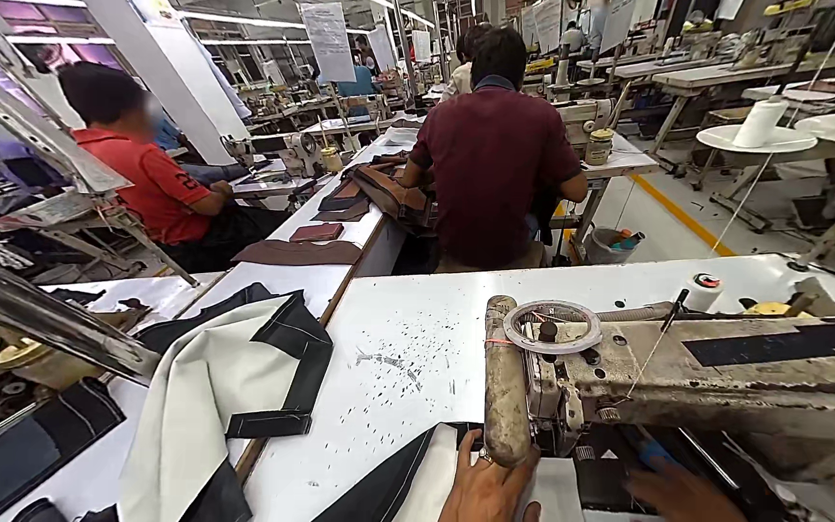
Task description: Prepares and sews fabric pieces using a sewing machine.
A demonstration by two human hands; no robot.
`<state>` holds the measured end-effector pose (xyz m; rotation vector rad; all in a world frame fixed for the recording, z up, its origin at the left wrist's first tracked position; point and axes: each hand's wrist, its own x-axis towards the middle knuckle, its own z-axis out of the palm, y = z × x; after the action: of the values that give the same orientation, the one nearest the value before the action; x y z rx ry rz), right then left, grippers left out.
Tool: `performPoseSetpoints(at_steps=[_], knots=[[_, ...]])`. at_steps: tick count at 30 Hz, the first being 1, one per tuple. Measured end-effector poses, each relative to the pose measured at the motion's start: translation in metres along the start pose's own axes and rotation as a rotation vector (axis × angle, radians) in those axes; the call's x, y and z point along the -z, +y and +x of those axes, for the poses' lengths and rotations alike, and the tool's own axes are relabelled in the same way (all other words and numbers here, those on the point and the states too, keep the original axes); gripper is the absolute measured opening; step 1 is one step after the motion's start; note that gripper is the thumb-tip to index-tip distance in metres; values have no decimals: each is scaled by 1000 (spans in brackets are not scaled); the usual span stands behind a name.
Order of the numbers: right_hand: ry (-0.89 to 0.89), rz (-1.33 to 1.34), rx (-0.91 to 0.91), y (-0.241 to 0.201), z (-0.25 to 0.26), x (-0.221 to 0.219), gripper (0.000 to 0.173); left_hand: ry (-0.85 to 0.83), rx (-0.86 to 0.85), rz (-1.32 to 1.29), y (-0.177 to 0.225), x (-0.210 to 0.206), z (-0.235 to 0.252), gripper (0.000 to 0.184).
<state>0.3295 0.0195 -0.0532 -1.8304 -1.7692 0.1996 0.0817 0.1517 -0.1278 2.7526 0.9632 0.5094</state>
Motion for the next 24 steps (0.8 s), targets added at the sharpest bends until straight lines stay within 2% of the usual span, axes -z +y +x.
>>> performPoseSetpoints(at_steps=[2,7,11,14,18,22,24], knots=[[-67,53,88,-14,19,-39,32,-4,4,-10,0,1,2,51],[45,-66,131,-11,46,-96,35,3,4,-4,1,3,2,49],[70,-108,101,-13,51,-94,37,-4,17,-23,1,6,3,49],[121,-80,93,-10,58,-95,36,34,49,-147,-9,20,17,39],[142,-48,102,-7,64,-93,29,100,-42,-275,-32,15,30,26],[183,-76,138,1,68,-98,31,178,-126,-245,-42,2,34,20],[198,-75,139,3,69,-99,32,201,-51,-244,-37,2,36,24]])
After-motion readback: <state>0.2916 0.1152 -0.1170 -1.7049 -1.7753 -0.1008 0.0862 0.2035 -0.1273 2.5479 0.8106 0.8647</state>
